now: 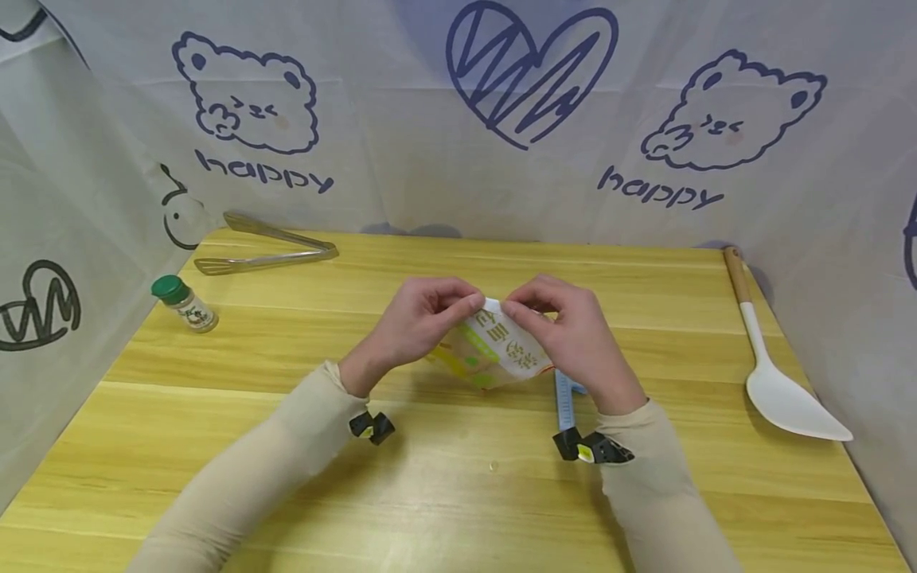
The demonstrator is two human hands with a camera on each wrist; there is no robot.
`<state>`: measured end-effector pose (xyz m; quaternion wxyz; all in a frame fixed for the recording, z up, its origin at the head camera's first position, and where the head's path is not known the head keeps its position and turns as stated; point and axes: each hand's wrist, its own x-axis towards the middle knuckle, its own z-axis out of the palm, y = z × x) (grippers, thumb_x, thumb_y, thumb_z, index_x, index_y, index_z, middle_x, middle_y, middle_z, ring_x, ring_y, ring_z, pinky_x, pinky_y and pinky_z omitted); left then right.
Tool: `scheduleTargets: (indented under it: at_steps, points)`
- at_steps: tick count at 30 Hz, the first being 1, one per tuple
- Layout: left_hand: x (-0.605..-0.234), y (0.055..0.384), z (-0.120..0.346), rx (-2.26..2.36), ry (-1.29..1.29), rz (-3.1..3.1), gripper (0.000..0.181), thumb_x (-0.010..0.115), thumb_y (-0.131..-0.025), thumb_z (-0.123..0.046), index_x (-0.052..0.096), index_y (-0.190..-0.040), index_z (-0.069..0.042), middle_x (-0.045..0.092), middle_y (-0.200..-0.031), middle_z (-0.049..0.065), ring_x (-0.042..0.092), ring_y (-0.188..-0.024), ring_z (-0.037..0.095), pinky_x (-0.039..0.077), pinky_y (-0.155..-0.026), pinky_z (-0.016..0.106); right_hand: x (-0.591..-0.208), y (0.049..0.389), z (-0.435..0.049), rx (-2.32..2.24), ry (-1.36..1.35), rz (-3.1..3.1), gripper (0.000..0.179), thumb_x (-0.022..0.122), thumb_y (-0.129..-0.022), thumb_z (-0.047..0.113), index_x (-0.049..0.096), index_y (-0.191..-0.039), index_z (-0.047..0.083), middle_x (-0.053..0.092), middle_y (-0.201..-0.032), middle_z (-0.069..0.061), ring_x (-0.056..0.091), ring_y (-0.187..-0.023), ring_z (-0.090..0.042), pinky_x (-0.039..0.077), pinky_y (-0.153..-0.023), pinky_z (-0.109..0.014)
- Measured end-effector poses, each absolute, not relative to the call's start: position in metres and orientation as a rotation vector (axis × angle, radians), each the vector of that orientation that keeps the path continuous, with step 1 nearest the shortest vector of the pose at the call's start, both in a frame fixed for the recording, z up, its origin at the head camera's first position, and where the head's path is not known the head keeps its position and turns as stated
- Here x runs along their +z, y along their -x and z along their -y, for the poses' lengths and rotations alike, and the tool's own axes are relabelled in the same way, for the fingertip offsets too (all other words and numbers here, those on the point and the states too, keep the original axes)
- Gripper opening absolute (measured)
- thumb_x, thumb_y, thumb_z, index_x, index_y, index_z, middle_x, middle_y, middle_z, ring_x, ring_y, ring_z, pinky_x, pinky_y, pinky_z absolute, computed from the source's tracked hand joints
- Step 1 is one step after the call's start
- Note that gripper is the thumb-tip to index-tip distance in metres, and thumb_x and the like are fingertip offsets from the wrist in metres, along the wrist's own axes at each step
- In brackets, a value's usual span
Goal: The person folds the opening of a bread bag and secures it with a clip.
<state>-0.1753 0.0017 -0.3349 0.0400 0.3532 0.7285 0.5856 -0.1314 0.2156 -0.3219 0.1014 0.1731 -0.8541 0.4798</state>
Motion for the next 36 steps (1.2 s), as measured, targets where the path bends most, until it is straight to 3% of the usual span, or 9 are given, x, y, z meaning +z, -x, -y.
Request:
scheduleTargets:
  at_steps: [12, 26, 36]
  points:
    - [-0.3366, 0.1763, -0.0034, 1.882, -1.053, -2.17, 0.013, 0.067, -0.095, -0.012, 0.072, -0.097, 0.0, 0.072, -0.086, 0.002, 0.068, -0.071, 0.015, 0.053, -0.059, 0.031, -0.3239, 0.1311, -0.2096, 1.374, -0.531, 2.389, 0.008, 0.067, -0.094, 0.005, 0.073, -0.089, 0.005, 0.066, -0.084, 0.003, 0.062, -0.072, -0.015, 0.051, -0.061, -0.022]
    - [-0.3382, 0.1782, 0.0043, 1.891, -1.051, -2.157, 0.016, 0.064, -0.097, -0.01, 0.074, -0.101, 0.002, 0.072, -0.092, 0.004, 0.067, -0.076, 0.015, 0.053, -0.065, 0.031, -0.3285, 0.1271, -0.2106, 1.473, -0.505, 2.384, 0.007, 0.067, -0.094, 0.005, 0.072, -0.091, 0.003, 0.067, -0.087, 0.0, 0.063, -0.079, -0.016, 0.051, -0.065, -0.024]
    - [-0.3404, 0.1804, 0.0032, 1.877, -1.079, -2.126, 0.016, 0.064, -0.096, -0.007, 0.074, -0.1, 0.005, 0.073, -0.092, 0.008, 0.067, -0.075, 0.013, 0.053, -0.063, 0.03, -0.3299, 0.1265, -0.2149, 1.424, -0.555, 2.355, 0.008, 0.071, -0.088, -0.002, 0.074, -0.082, 0.002, 0.066, -0.076, 0.0, 0.062, -0.07, -0.015, 0.051, -0.057, -0.024]
